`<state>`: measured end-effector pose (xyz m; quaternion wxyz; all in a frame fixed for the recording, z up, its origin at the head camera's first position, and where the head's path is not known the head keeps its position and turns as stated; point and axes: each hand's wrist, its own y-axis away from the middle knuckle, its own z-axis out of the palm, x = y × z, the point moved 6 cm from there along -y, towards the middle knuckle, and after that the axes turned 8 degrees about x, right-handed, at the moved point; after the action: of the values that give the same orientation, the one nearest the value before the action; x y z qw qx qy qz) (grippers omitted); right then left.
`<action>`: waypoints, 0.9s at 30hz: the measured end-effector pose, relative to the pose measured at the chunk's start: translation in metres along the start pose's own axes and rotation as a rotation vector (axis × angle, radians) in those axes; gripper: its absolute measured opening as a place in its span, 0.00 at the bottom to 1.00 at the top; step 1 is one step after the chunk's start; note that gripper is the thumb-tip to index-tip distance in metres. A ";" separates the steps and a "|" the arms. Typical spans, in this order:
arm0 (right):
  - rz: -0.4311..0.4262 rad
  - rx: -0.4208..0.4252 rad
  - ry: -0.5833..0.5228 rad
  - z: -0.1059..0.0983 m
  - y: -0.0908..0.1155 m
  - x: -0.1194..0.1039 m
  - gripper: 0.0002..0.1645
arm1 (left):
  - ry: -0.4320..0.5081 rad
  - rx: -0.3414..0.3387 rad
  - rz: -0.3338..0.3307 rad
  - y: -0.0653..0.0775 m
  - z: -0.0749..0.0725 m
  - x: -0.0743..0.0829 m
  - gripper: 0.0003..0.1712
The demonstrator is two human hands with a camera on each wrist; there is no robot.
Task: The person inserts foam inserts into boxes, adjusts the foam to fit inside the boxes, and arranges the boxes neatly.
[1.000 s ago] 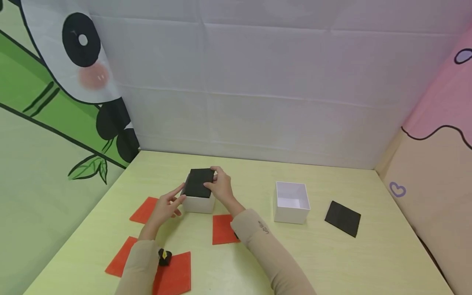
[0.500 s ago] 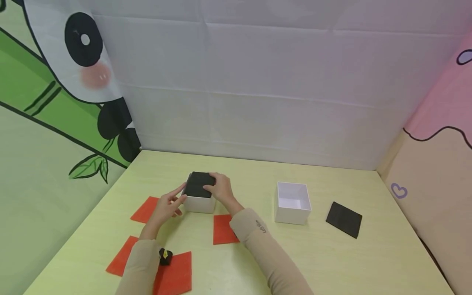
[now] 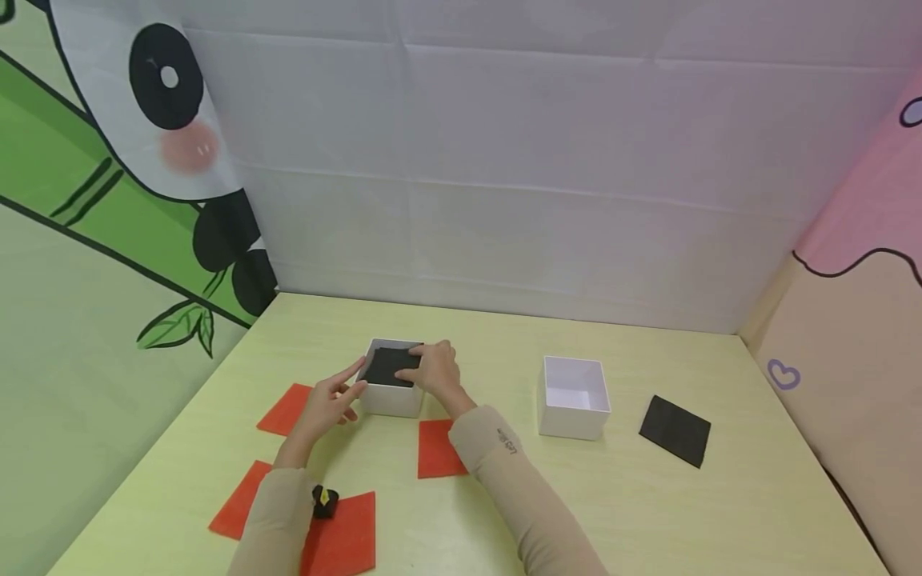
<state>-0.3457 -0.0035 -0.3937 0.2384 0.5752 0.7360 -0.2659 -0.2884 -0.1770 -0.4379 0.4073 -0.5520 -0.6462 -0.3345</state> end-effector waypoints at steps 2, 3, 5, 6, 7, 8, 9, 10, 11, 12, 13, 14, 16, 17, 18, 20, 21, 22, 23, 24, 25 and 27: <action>0.021 -0.016 0.000 0.002 0.000 0.001 0.27 | -0.002 0.001 -0.003 -0.001 0.000 -0.001 0.31; 0.028 -0.024 0.006 0.003 0.000 0.001 0.28 | -0.004 0.002 -0.005 -0.001 0.000 -0.001 0.31; 0.038 -0.039 0.023 0.005 0.000 0.001 0.28 | -0.005 0.001 -0.008 -0.001 0.001 -0.002 0.31; 0.046 -0.046 0.032 0.006 0.000 0.002 0.28 | -0.005 0.001 -0.011 -0.001 0.001 -0.002 0.31; 0.051 -0.050 0.044 0.007 0.000 0.002 0.29 | -0.004 -0.001 -0.014 -0.001 0.001 -0.002 0.31; 0.058 -0.054 0.053 0.008 0.001 0.003 0.29 | -0.005 -0.003 -0.014 -0.002 0.002 -0.002 0.31; 0.062 -0.057 0.064 0.009 0.001 0.003 0.29 | -0.004 -0.004 -0.016 -0.002 0.002 -0.002 0.31; 0.067 -0.058 0.068 0.009 0.001 0.004 0.29 | -0.001 -0.005 -0.017 -0.002 0.002 -0.002 0.31; 0.072 -0.058 0.073 0.010 0.000 0.004 0.29 | 0.002 -0.003 -0.018 -0.002 0.002 -0.002 0.31; 0.076 -0.057 0.078 0.010 0.000 0.004 0.28 | 0.003 -0.002 -0.017 -0.002 0.002 -0.002 0.31; 0.077 -0.055 0.081 0.010 0.000 0.004 0.28 | 0.004 -0.002 -0.015 -0.002 0.001 -0.002 0.31; 0.078 -0.053 0.082 0.010 0.000 0.003 0.28 | 0.004 -0.001 -0.012 -0.002 0.001 -0.002 0.31; 0.082 -0.055 0.088 0.011 0.000 0.003 0.28 | 0.007 0.001 -0.007 -0.001 0.001 -0.001 0.30; 0.084 -0.057 0.091 0.011 0.000 0.002 0.28 | 0.008 0.002 -0.006 -0.001 0.000 -0.001 0.30; 0.084 -0.058 0.092 0.011 0.000 0.002 0.29 | 0.007 0.002 -0.005 -0.001 0.000 -0.001 0.30; 0.081 -0.061 0.095 0.011 0.000 0.002 0.29 | 0.007 0.005 -0.006 -0.002 0.000 -0.001 0.30; 0.077 -0.065 0.097 0.011 0.000 0.001 0.29 | 0.006 0.005 -0.007 -0.002 0.000 -0.002 0.30; 0.070 -0.067 0.100 0.011 0.000 0.001 0.29 | 0.004 0.005 -0.008 -0.002 0.000 -0.002 0.31; 0.064 -0.072 0.101 0.011 -0.001 0.001 0.29 | 0.003 0.005 -0.011 -0.003 0.001 -0.003 0.31; 0.054 -0.079 0.101 0.010 -0.001 0.000 0.30 | 0.000 0.006 -0.014 -0.003 0.001 -0.004 0.31; 0.044 -0.090 0.104 0.010 -0.001 0.000 0.30 | -0.001 0.007 -0.020 -0.003 0.001 -0.004 0.31; 0.027 -0.114 0.099 0.009 -0.002 -0.001 0.32 | -0.005 0.005 -0.023 -0.003 0.001 -0.005 0.31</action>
<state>-0.3471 -0.0106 -0.3990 0.2377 0.5829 0.7531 -0.1915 -0.2916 -0.1787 -0.4429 0.4032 -0.5442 -0.6544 -0.3363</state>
